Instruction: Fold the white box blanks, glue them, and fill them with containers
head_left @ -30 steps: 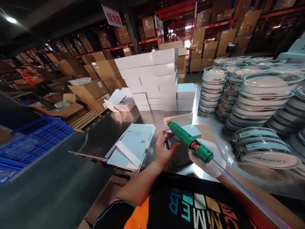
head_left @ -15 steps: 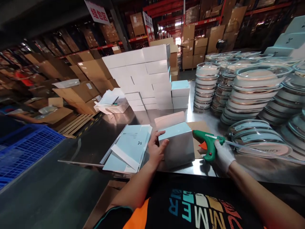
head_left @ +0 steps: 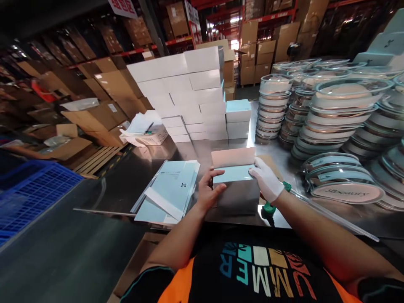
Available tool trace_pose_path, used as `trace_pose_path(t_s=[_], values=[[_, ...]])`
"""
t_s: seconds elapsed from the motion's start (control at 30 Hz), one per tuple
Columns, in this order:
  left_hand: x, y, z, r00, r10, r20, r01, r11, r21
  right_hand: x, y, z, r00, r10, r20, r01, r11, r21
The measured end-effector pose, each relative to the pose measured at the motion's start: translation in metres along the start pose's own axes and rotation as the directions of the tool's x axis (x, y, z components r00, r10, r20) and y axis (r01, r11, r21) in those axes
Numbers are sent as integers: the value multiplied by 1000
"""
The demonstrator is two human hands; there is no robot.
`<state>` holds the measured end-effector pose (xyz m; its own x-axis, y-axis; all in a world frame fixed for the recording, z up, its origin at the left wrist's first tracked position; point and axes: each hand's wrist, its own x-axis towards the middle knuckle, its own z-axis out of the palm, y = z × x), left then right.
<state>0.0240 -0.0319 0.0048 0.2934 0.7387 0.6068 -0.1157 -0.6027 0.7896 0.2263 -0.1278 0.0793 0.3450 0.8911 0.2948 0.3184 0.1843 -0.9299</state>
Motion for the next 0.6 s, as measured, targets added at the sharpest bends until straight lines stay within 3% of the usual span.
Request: trace_pose_path(t_s=[0.13, 0.27, 0.33, 0.4, 0.47, 0.53, 0.6], values=[[0, -5, 1, 997, 77, 7, -76, 996, -44, 1, 5, -10, 1000, 20, 16, -20, 1000, 5], [2, -5, 10, 987, 136, -85, -152, 964, -219, -10, 21, -29, 965, -235, 116, 244, 967, -75], [6, -1, 10, 978, 176, -112, -202, 938, -281, -15, 26, -36, 936, -302, 179, 318, 945, -74], [13, 5, 5, 962, 273, -27, -271, 927, -260, -19, 28, -39, 920, -310, 239, 331, 942, -55], [20, 11, -4, 929, 347, 130, -318, 927, -198, -20, 25, -40, 905, -287, 313, 321, 945, -62], [25, 17, -12, 898, 361, 252, -334, 932, -145, -19, 19, -42, 886, -278, 371, 328, 941, -80], [28, 22, -17, 886, 350, 304, -333, 937, -109, -16, 14, -43, 872, -290, 395, 351, 932, -92]])
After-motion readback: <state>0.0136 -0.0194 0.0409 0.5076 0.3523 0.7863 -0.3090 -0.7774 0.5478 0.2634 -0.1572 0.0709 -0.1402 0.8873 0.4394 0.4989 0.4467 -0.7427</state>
